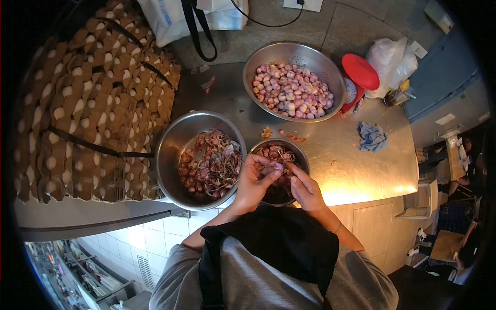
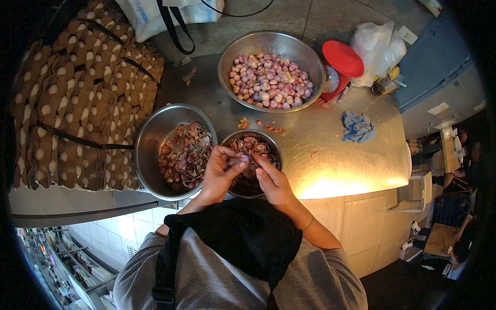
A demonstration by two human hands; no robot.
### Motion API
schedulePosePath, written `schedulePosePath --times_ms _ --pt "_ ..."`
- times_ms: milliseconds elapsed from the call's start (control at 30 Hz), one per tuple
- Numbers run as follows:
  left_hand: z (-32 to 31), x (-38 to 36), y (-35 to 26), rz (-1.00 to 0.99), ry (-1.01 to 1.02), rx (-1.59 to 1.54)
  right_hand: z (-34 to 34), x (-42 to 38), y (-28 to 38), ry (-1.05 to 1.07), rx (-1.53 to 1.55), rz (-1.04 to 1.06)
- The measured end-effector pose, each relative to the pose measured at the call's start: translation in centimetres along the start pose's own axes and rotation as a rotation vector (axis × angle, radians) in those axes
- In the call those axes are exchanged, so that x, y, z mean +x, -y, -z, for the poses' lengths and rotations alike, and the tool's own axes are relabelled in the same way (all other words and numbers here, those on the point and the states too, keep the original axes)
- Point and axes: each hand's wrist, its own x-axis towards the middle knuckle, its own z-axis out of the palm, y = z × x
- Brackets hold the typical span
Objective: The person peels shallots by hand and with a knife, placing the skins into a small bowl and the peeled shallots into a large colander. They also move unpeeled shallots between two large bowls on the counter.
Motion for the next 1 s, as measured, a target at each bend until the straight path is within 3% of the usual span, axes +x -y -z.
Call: schedulePosePath --times_ms 100,200,500,567,700,833,1000 --pt "-0.2 0.0 -0.3 0.016 -0.005 -0.03 0.1 -0.3 0.3 0.096 0.101 -0.004" --pt "-0.1 0.0 -0.1 0.021 -0.016 -0.037 -1.0 -0.3 1.1 0.01 -0.095 0.07" --pt "-0.2 0.0 -0.2 0.012 -0.007 -0.005 0.2 -0.3 0.2 0.038 -0.053 -0.026" --pt "-0.1 0.0 -0.2 0.034 0.013 -0.02 0.3 0.0 -0.2 -0.009 -0.186 0.069" --pt "-0.3 -0.1 -0.3 0.086 0.042 -0.115 0.1 0.5 0.0 -0.084 -0.036 0.076" --pt "-0.4 0.1 -0.8 0.213 -0.039 -0.196 0.0 -0.1 1.0 -0.003 0.129 0.025" --pt "0.2 0.1 0.0 0.212 0.036 -0.138 -0.8 -0.1 0.3 -0.022 0.011 0.094"
